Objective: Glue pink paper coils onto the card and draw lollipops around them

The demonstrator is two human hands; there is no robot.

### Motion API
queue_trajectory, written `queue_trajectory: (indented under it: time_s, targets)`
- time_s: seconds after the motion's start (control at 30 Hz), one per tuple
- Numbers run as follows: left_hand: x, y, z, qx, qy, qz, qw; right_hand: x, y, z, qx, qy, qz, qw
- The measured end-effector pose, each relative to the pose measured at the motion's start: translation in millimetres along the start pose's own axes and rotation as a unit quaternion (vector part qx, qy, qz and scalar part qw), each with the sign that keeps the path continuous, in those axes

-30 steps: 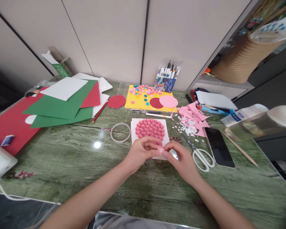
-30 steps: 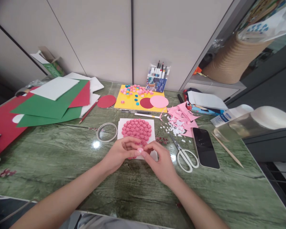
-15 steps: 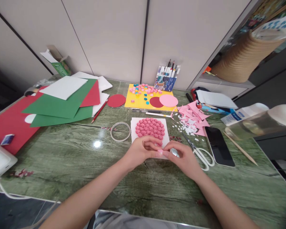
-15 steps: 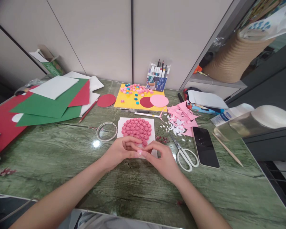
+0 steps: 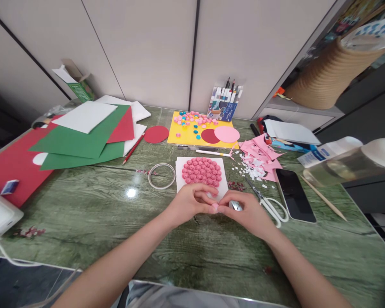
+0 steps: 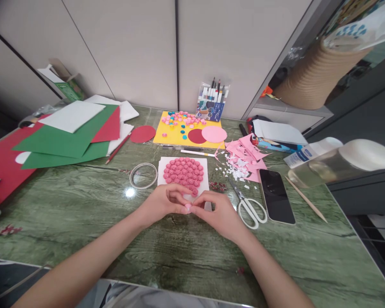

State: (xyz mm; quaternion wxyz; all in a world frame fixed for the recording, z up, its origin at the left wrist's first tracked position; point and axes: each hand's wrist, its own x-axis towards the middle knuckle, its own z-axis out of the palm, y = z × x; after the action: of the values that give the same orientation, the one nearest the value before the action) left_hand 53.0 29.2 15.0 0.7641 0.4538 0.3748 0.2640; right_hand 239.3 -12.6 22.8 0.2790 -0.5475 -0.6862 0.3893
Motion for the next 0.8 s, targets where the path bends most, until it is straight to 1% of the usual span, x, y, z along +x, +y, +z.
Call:
queue_trajectory:
  time_s: [0.07,0.1,0.17,0.23,0.27,0.3,0.4,0.47,0.6,0.8]
  targets:
    - [0.6,-0.5,1.2,-0.005,0.011,0.000,1.000,0.2,0.7,0.8,-0.002,0.007,0.006,1.000]
    - [0.9,-0.8,1.9,-0.009,0.020,0.003,1.000,-0.2,0.8,1.6,-0.002,0.026,0.006,1.000]
    - [1.6,-1.1,3.4,-0.013,0.042,0.020,0.999,-2.3,0.2,4.1,0.007,0.095,-0.012,0.995]
    - [1.8,-1.5,4.5,-0.013,0.065,0.046,0.997,-6.8,-1.9,7.8,0.029,0.173,-0.056,0.983]
    - [1.8,-1.7,4.9,-0.012,0.074,0.060,0.995,-9.7,-3.5,10.0,0.045,0.196,-0.085,0.976]
    - [1.6,-2.1,5.2,-0.009,0.082,0.075,0.994,-12.8,-5.2,12.3,0.063,0.207,-0.116,0.969]
    - [1.0,-4.2,5.8,0.002,0.099,0.113,0.989,-20.6,-9.9,18.8,0.109,0.191,-0.188,0.957]
    - [0.8,-6.2,6.0,0.005,0.105,0.126,0.987,-22.9,-11.6,21.7,0.123,0.176,-0.208,0.954]
    - [1.2,-8.1,6.2,0.006,0.114,0.132,0.985,-23.1,-11.6,23.8,0.123,0.163,-0.217,0.955]
    - [0.5,-4.9,8.4,0.022,0.137,0.127,0.982,-25.1,-10.6,25.1,0.108,0.150,-0.228,0.956]
